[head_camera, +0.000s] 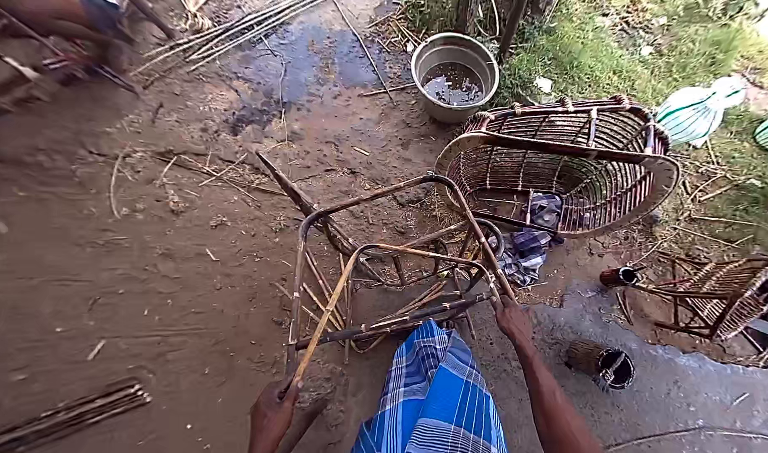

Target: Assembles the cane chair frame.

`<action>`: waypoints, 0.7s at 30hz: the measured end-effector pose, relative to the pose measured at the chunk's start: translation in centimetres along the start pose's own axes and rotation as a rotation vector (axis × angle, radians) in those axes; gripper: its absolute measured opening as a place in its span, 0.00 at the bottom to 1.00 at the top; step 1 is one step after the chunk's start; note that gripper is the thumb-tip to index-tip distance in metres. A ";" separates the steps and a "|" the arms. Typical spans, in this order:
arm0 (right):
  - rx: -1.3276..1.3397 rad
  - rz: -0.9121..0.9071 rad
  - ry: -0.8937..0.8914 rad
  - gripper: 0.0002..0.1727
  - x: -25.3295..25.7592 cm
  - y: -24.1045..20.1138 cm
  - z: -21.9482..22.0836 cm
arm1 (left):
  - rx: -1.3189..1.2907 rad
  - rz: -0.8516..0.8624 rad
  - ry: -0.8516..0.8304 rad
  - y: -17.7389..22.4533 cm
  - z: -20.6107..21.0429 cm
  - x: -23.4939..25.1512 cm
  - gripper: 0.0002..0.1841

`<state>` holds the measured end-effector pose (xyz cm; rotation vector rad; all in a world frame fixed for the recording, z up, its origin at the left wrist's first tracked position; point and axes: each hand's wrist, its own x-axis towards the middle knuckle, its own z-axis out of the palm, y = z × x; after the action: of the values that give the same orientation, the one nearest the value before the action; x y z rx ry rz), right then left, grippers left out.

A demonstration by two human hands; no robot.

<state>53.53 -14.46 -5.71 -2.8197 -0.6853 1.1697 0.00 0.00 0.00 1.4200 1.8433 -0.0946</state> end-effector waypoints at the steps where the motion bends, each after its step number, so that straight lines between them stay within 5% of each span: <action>1: 0.017 0.028 -0.032 0.31 0.1 0.5 0.1 | 0.009 0.009 0.004 0.4 0.4 0.0 0.18; 7: 0.150 0.024 -0.003 0.27 -0.1 5.0 0.5 | 0.133 0.044 0.072 3.0 2.4 0.0 0.15; 21: 0.241 0.040 -0.009 0.23 -1.6 5.6 -0.5 | 0.383 0.140 0.021 4.7 1.4 0.2 0.13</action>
<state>55.05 -20.13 -5.21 -2.6399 -0.4550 1.1826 4.72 1.22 0.68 1.8124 1.8008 -0.3800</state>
